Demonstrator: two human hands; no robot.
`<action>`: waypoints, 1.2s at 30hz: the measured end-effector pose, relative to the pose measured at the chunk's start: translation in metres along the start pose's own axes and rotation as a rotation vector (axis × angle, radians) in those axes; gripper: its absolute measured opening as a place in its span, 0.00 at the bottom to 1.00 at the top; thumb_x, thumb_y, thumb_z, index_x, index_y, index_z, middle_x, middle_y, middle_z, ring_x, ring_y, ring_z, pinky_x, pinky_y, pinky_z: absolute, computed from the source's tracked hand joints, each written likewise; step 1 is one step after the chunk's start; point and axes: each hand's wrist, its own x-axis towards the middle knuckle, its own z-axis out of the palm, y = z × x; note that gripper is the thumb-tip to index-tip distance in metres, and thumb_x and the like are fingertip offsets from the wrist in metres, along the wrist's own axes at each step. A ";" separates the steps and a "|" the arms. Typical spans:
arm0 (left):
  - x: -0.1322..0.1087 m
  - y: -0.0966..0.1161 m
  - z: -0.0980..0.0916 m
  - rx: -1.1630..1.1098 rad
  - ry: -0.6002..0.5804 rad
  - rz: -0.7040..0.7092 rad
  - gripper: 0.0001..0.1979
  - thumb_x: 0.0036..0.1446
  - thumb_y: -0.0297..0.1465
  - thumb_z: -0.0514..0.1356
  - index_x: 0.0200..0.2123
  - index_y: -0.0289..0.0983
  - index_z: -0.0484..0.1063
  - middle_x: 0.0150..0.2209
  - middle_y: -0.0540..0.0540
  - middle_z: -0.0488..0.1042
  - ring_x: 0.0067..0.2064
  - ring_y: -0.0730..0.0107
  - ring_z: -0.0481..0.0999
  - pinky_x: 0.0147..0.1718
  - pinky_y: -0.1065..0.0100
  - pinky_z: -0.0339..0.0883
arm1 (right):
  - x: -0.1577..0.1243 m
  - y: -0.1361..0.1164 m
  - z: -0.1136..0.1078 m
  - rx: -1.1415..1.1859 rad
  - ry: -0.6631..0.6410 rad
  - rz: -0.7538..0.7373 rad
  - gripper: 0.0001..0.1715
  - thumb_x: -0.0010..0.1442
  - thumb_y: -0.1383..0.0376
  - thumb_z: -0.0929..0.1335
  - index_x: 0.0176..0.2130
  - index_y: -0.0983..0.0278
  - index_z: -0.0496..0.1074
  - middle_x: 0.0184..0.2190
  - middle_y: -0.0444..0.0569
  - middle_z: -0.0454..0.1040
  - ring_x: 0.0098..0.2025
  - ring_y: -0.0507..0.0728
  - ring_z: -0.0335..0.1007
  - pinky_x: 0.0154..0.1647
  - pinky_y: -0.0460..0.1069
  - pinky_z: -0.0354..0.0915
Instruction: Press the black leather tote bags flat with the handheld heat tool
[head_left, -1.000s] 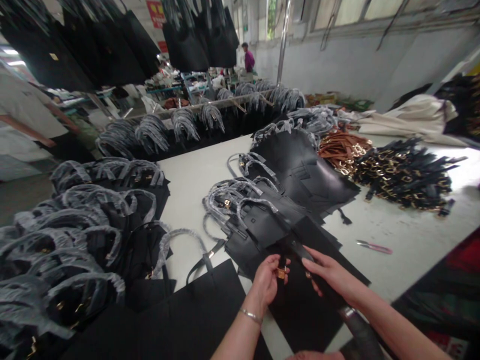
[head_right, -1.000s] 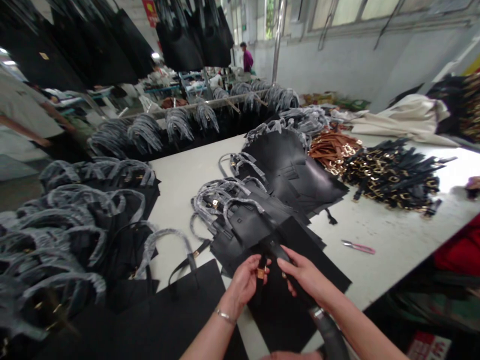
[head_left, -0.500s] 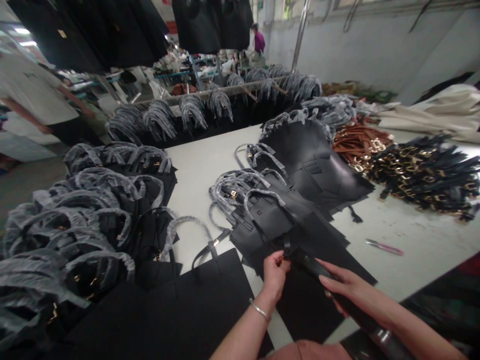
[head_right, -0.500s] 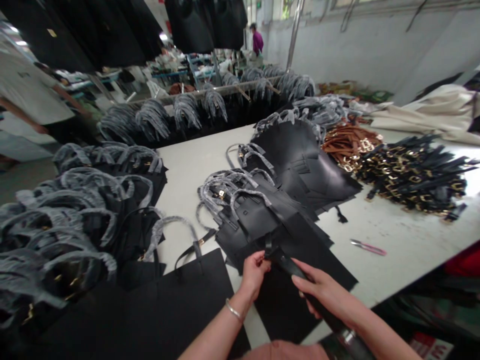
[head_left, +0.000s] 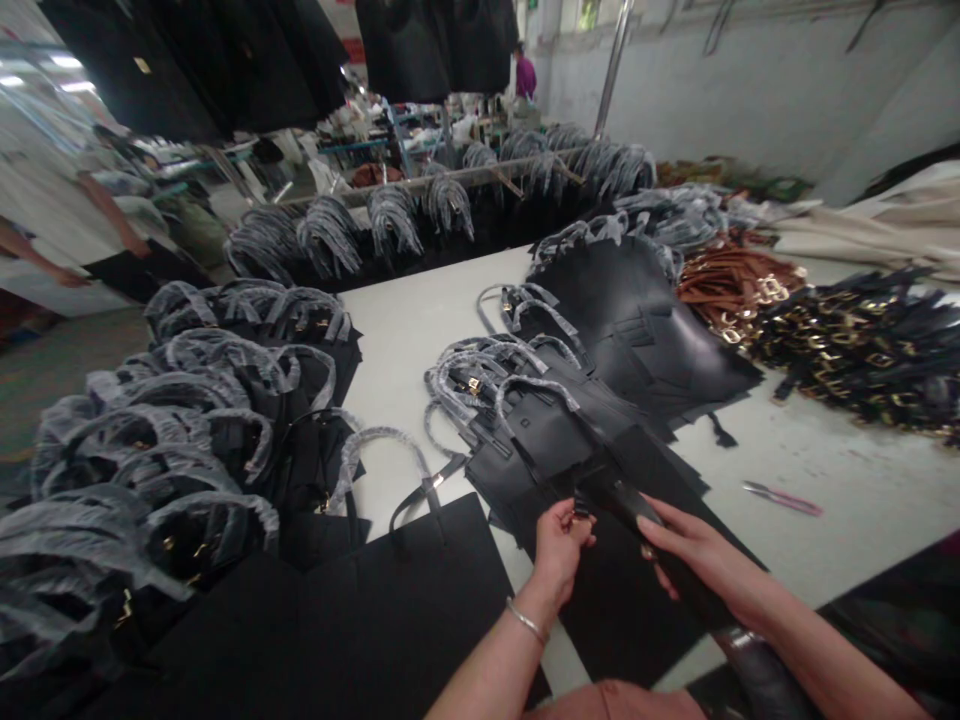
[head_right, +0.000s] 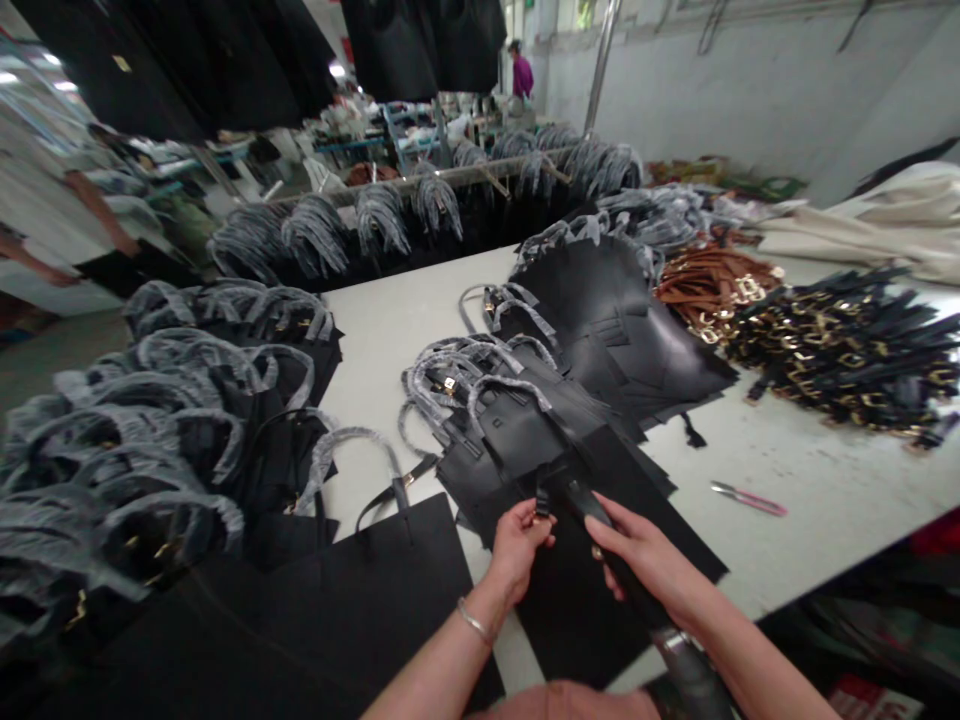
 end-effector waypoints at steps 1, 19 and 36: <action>0.001 -0.001 0.000 -0.012 0.011 -0.010 0.17 0.42 0.34 0.69 0.36 0.32 0.77 0.30 0.46 0.73 0.28 0.75 0.68 0.28 0.73 0.63 | 0.000 -0.001 -0.002 0.005 0.007 -0.005 0.46 0.55 0.50 0.70 0.66 0.59 0.53 0.25 0.41 0.69 0.18 0.50 0.65 0.17 0.45 0.63; 0.053 0.038 0.028 1.053 0.020 0.356 0.21 0.56 0.20 0.51 0.54 0.34 0.61 0.53 0.35 0.65 0.54 0.59 0.67 0.54 0.61 0.60 | 0.005 0.041 -0.039 -0.086 0.132 -0.036 0.51 0.53 0.48 0.69 0.66 0.62 0.48 0.22 0.37 0.65 0.15 0.49 0.62 0.14 0.44 0.59; 0.101 0.019 0.084 1.627 0.091 0.351 0.13 0.57 0.25 0.54 0.46 0.33 0.67 0.46 0.38 0.67 0.49 0.58 0.70 0.45 0.63 0.67 | 0.101 -0.027 -0.099 -0.089 0.174 -0.016 0.34 0.61 0.54 0.65 0.62 0.61 0.56 0.18 0.37 0.64 0.12 0.49 0.60 0.11 0.43 0.58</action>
